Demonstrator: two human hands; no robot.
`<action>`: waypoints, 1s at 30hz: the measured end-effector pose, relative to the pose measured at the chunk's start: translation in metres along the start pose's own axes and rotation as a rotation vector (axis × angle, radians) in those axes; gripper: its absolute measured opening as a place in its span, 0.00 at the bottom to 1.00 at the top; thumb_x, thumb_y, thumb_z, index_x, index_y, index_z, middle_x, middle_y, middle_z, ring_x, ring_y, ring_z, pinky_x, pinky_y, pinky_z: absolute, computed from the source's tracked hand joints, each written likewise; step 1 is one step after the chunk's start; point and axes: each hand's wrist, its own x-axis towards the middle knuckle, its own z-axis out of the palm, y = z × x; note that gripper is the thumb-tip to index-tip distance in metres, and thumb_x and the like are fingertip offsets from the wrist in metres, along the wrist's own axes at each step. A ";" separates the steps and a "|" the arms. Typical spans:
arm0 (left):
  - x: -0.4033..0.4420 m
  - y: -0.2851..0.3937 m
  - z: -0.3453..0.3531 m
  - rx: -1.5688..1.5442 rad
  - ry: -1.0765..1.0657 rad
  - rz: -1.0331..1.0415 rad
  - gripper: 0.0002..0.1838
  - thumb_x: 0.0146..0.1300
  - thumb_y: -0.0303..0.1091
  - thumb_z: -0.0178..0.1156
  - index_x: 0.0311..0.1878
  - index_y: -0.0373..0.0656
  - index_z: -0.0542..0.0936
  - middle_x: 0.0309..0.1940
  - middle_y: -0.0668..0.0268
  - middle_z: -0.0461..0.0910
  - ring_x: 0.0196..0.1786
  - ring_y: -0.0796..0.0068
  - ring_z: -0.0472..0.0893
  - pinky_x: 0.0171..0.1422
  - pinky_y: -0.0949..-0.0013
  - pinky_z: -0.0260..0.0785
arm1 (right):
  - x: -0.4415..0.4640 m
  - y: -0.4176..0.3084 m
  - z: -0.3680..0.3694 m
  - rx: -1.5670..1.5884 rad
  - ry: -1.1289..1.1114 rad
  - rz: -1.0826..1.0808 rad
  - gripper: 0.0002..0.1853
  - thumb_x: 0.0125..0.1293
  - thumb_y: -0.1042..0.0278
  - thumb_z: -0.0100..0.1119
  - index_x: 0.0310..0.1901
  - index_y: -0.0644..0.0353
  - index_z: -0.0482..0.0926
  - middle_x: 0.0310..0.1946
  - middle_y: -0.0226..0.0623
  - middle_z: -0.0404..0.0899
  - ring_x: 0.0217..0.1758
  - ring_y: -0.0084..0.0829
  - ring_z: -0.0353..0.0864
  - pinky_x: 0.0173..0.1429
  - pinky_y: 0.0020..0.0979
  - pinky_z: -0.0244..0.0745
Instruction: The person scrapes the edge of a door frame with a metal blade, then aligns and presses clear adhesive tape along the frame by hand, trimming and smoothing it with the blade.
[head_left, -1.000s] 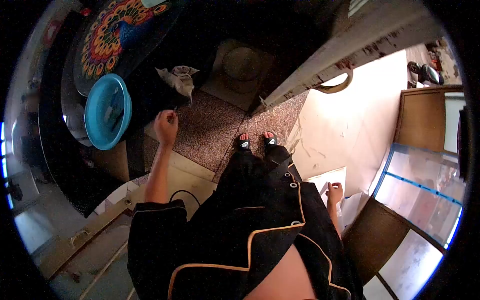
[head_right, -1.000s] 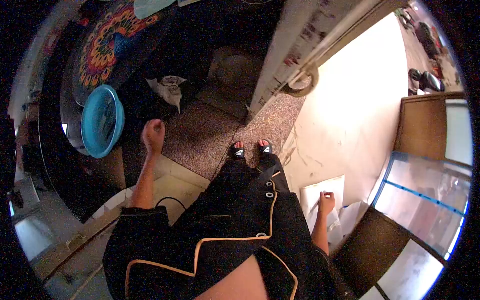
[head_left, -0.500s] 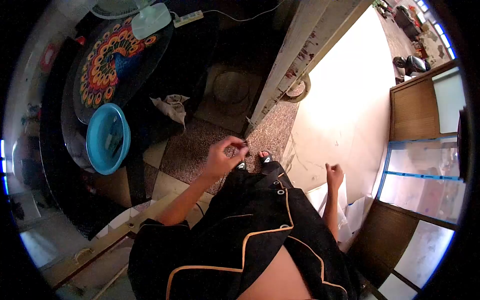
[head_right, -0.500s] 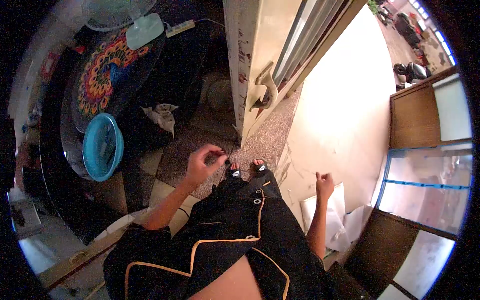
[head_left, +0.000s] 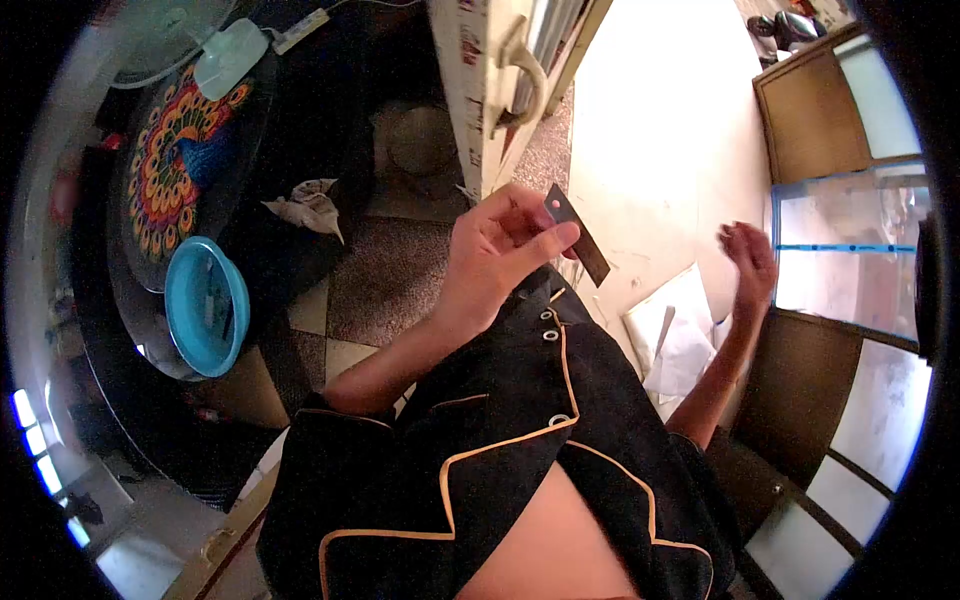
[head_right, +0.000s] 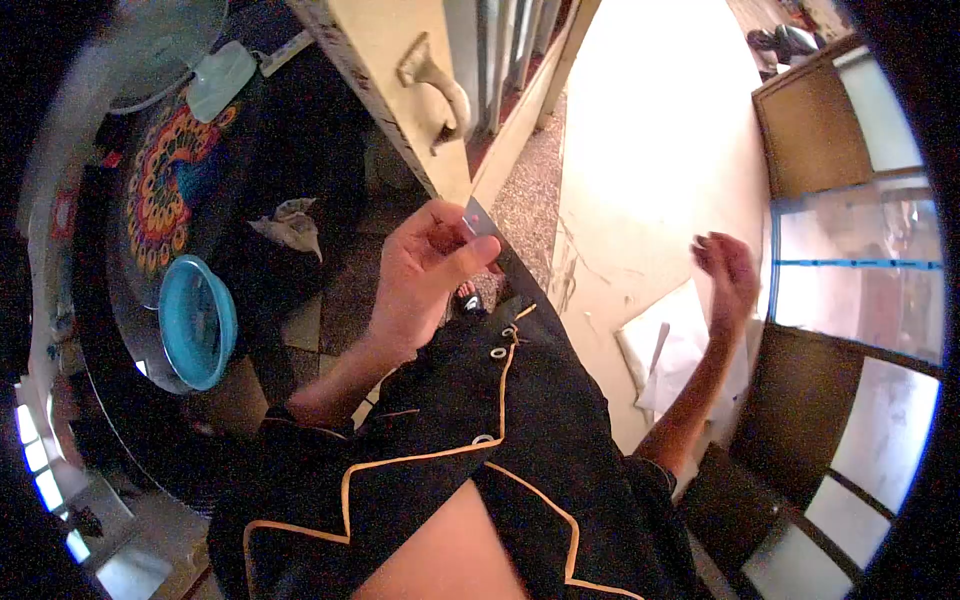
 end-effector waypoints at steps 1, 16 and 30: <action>0.000 -0.004 0.003 0.002 -0.007 -0.011 0.07 0.63 0.25 0.64 0.38 0.40 0.74 0.31 0.69 0.77 0.36 0.82 0.79 0.43 0.76 0.74 | -0.008 -0.016 -0.012 0.035 0.113 -0.006 0.09 0.69 0.74 0.55 0.48 0.66 0.78 0.41 0.43 0.84 0.44 0.31 0.84 0.50 0.29 0.81; 0.017 -0.029 0.056 0.237 -0.196 0.145 0.07 0.61 0.21 0.64 0.41 0.38 0.78 0.40 0.67 0.79 0.46 0.78 0.79 0.57 0.72 0.72 | -0.017 0.107 0.003 0.151 -0.323 0.301 0.08 0.67 0.65 0.60 0.42 0.59 0.81 0.18 0.28 0.72 0.21 0.17 0.71 0.25 0.21 0.66; -0.010 -0.049 0.062 0.436 -0.070 0.032 0.07 0.60 0.20 0.64 0.40 0.38 0.77 0.39 0.66 0.80 0.47 0.77 0.80 0.55 0.71 0.74 | 0.039 0.074 -0.047 -0.409 0.317 -0.304 0.21 0.69 0.74 0.55 0.63 0.56 0.69 0.32 0.33 0.76 0.29 0.23 0.71 0.36 0.26 0.71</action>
